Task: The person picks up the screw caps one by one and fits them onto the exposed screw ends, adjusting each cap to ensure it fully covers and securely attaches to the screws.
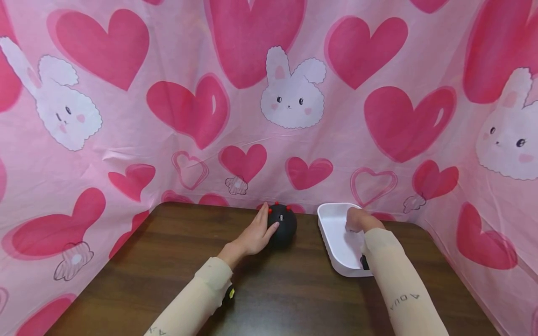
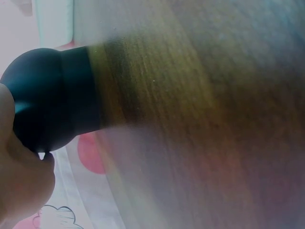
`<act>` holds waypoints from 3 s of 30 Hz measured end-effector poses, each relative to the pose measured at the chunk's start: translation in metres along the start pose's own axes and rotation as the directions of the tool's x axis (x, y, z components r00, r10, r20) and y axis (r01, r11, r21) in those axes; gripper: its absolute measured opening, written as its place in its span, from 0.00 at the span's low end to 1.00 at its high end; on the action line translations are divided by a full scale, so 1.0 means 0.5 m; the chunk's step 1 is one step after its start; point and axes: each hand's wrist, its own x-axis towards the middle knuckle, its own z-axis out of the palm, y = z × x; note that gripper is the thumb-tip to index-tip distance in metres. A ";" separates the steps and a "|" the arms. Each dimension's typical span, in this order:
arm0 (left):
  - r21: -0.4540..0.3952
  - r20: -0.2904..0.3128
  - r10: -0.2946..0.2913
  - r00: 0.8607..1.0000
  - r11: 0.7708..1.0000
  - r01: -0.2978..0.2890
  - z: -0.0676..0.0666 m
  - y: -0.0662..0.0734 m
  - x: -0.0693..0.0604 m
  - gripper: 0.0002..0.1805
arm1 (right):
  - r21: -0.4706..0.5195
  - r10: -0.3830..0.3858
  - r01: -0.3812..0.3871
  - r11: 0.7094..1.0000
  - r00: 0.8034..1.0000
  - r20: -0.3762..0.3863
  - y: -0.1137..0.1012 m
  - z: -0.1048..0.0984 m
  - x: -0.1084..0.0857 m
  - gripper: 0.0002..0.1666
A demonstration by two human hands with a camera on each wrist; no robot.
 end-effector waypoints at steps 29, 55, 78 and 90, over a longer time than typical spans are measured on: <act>-0.018 0.024 -0.020 1.000 1.000 0.020 -0.002 -0.002 0.004 0.47 | 0.190 -0.041 0.019 0.982 0.993 0.110 -0.041 0.028 0.025 0.02; -0.003 0.008 -0.003 1.000 1.000 0.003 -0.006 0.001 -0.001 0.46 | 0.436 -0.298 0.293 0.851 0.953 -0.059 -0.056 0.009 0.006 0.08; -0.003 0.000 0.001 1.000 1.000 -0.001 0.001 -0.003 -0.002 0.46 | 0.512 -0.235 0.356 0.782 0.929 -0.288 -0.078 0.004 -0.039 0.13; -0.021 0.013 -0.011 1.000 1.000 0.011 -0.003 0.000 -0.005 0.47 | 0.451 -0.203 0.423 0.786 0.865 -0.458 -0.134 -0.002 -0.062 0.13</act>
